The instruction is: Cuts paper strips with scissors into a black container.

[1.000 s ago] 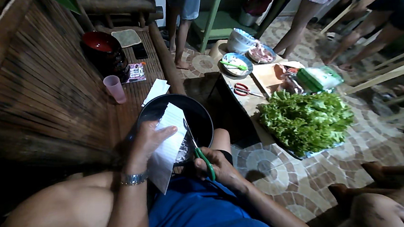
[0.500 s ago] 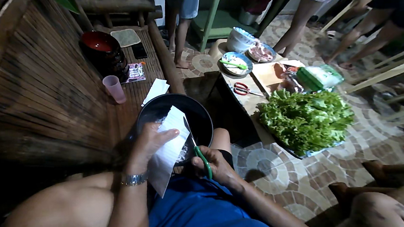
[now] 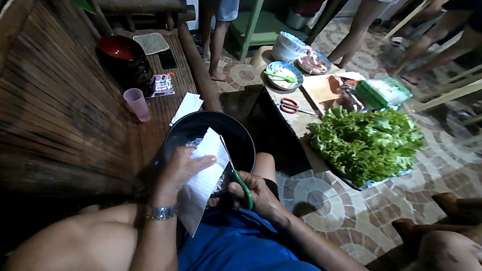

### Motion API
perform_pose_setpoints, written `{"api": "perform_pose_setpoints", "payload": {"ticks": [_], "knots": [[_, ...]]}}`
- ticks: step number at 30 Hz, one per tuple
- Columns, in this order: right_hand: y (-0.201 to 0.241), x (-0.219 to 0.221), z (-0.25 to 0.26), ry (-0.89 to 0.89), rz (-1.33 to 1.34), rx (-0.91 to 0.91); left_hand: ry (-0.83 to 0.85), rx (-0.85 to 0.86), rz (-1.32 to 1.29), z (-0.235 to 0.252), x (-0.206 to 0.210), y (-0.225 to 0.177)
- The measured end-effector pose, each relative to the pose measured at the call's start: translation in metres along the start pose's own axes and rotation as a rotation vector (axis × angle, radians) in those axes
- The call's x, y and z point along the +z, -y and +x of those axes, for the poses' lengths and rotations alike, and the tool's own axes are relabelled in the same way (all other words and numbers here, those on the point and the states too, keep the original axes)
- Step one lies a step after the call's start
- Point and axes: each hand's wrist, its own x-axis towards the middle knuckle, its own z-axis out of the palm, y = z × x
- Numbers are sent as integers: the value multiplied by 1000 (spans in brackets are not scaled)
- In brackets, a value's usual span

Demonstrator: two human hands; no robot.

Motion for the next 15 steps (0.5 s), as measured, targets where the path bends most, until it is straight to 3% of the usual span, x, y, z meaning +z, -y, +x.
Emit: {"api": "perform_pose_setpoints", "payload": {"ticks": [11, 15], "knots": [[-5, -5, -1, 21, 79, -1, 48, -12, 17, 1, -2, 1], [-4, -11, -4, 78, -24, 43, -13, -1, 38, -1, -4, 2]]}}
